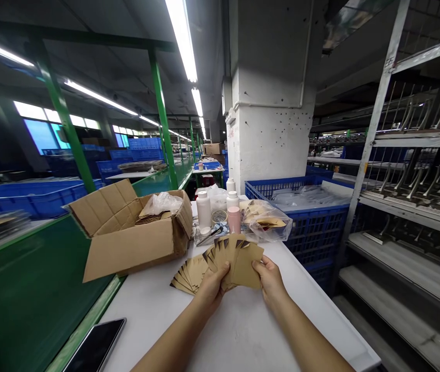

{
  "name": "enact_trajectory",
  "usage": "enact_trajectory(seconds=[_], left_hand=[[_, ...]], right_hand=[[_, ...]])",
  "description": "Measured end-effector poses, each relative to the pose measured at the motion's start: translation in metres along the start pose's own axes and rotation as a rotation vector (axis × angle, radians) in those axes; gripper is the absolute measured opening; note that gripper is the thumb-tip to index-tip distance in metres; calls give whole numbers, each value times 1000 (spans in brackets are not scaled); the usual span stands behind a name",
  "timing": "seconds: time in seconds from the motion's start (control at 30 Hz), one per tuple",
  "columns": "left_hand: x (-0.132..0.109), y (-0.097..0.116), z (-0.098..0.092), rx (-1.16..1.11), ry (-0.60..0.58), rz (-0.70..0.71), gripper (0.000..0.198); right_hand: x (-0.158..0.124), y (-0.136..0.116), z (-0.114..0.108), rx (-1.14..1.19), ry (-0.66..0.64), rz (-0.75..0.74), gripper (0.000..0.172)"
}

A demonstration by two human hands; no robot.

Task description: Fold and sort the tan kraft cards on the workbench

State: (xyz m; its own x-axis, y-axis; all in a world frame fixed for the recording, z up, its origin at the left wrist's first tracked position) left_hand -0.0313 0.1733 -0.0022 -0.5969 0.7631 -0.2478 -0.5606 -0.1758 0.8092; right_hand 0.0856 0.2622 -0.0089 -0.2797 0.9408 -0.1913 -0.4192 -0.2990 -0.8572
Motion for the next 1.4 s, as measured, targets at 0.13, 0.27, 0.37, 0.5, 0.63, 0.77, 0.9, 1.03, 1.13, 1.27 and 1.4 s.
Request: enact_trajectory(seconds=[0.13,0.27,0.37,0.5,0.63,0.77,0.9,1.03,1.13,1.27,1.4], left_hand=[[1,5,-1,54,20,86,60],[0,4,0,146,28,137,57],[-1,1,1,180,35,123,60],[-5,0,6,157,17,123,65],[-10,-4,12,189,-46,120,66],[-6,-5,7,265,12,221,57],[-6,8,6,457,47,460,33],[-25,23,20,590,-35,685,35],[-36,24,29,677,-87,753,39],[-40,22,31,805,-87,830,36],[-42,21,31,853,-104,876,37]], right_hand=[[2,0,-3,-14,18,-5,43],[5,0,-9,-34,79,-17,40],[6,1,-9,-4,99,-11,38],[4,2,-6,25,120,-27,40],[4,3,-6,5,149,-48,42],[-3,-16,-17,-235,317,-275,50],[-39,-53,0,-575,340,-862,33],[-52,-45,23,-638,128,-843,22],[-48,-40,21,-562,148,-786,25],[-40,-34,18,-483,115,-683,26],[-40,-36,18,-455,116,-684,23]])
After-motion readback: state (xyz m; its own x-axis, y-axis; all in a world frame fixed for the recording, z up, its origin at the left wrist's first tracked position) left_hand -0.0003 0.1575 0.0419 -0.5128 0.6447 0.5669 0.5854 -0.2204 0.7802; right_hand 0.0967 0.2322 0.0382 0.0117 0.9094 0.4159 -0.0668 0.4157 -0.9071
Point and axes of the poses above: each hand's wrist, its own x-axis towards the middle knuckle, its own z-axis out of the palm, y = z × x, the point moved 7 cm from there along x, towards the middle knuckle, and after that the axes turned 15 degrees about y, right-handed, at the moved point
